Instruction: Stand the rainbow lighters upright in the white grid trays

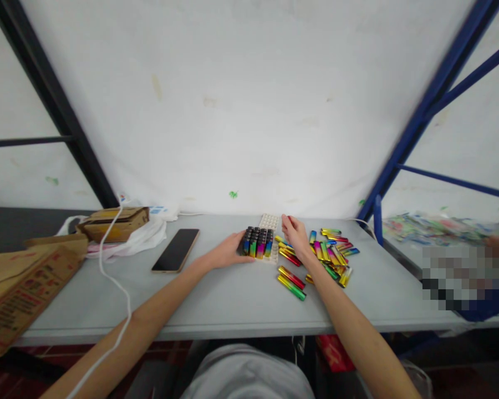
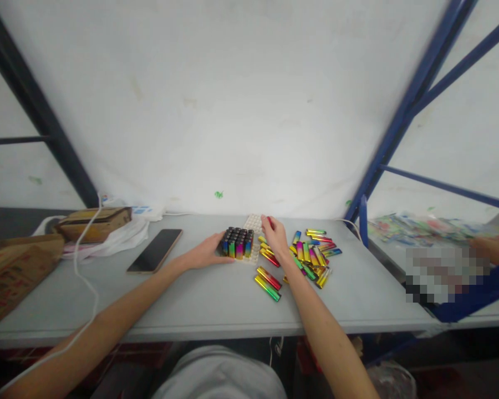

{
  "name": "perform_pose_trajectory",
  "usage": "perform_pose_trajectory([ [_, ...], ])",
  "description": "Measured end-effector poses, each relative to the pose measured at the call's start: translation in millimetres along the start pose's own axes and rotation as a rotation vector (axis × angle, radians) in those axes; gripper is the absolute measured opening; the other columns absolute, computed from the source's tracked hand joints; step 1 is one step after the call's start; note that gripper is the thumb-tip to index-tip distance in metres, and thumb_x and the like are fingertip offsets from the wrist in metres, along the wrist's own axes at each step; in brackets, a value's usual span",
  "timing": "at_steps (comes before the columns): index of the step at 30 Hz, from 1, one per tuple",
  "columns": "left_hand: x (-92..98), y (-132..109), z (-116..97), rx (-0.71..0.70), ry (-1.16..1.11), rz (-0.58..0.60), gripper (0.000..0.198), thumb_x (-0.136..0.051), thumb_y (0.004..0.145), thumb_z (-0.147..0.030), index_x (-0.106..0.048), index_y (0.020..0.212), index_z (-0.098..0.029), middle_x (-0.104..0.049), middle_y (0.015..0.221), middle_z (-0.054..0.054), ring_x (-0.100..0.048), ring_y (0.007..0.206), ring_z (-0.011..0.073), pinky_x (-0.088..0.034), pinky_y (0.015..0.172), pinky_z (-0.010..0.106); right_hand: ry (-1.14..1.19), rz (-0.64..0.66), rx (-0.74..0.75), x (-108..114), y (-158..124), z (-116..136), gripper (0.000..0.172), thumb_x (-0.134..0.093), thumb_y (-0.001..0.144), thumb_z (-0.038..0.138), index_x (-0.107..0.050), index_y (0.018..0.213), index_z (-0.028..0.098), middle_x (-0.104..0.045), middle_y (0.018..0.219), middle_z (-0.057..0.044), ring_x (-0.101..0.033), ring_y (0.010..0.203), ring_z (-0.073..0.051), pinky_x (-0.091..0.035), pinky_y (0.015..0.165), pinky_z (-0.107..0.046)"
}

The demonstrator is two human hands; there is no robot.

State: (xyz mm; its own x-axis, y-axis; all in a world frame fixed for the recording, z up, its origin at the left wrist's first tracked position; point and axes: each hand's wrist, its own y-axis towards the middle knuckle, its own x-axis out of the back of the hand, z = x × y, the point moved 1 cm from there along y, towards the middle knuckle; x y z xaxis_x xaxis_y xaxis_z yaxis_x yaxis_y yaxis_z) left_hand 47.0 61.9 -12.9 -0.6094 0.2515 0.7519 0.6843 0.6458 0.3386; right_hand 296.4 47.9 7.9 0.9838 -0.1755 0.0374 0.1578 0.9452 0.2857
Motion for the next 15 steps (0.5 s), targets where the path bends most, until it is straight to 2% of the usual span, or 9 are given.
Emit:
perform_pose_trajectory([
  [3, -1.2, -1, 3, 0.024, 0.017, -0.008, 0.088, -0.080, 0.076, -0.055, -0.044, 0.146, -0.016, -0.057, 0.143, 0.015, -0.055, 0.128, 0.0347, -0.040, 0.113, 0.047, -0.119, -0.087, 0.055, 11, 3, -6, 0.048, -0.054, 0.084, 0.065, -0.041, 0.062, 0.024, -0.035, 0.050, 0.006, -0.031, 0.045, -0.010, -0.025, 0.041, -0.024],
  [7, -1.9, -1, 3, 0.032, 0.018, -0.015, 0.088, -0.079, 0.076, -0.056, -0.045, 0.147, -0.018, -0.058, 0.143, 0.014, -0.055, 0.128, 0.0347, -0.040, 0.113, 0.046, -0.213, -0.148, 0.105, 18, 5, -12, 0.042, -0.052, 0.084, 0.055, -0.042, 0.058, 0.024, -0.037, 0.049, 0.004, -0.034, 0.047, -0.011, -0.027, 0.044, -0.025],
  [12, -0.6, 0, 0, 0.015, 0.019, -0.005, 0.086, -0.079, 0.076, -0.057, -0.046, 0.145, -0.017, -0.058, 0.143, 0.013, -0.055, 0.128, 0.0339, -0.041, 0.112, 0.044, -0.319, -0.143, 0.163, 13, 1, -8, 0.044, -0.050, 0.087, 0.055, -0.042, 0.057, 0.023, -0.040, 0.051, 0.003, -0.038, 0.051, -0.013, -0.030, 0.048, -0.026],
  [15, 0.3, 0, -2, -0.001, -0.003, -0.013, 0.084, -0.080, 0.076, -0.055, -0.047, 0.144, -0.019, -0.059, 0.142, 0.012, -0.056, 0.127, 0.0324, -0.042, 0.111, 0.043, -0.384, -0.091, 0.232, 11, -5, 1, 0.046, -0.048, 0.091, 0.059, -0.048, 0.064, 0.022, -0.045, 0.056, 0.003, -0.042, 0.055, -0.013, -0.034, 0.052, -0.025],
])
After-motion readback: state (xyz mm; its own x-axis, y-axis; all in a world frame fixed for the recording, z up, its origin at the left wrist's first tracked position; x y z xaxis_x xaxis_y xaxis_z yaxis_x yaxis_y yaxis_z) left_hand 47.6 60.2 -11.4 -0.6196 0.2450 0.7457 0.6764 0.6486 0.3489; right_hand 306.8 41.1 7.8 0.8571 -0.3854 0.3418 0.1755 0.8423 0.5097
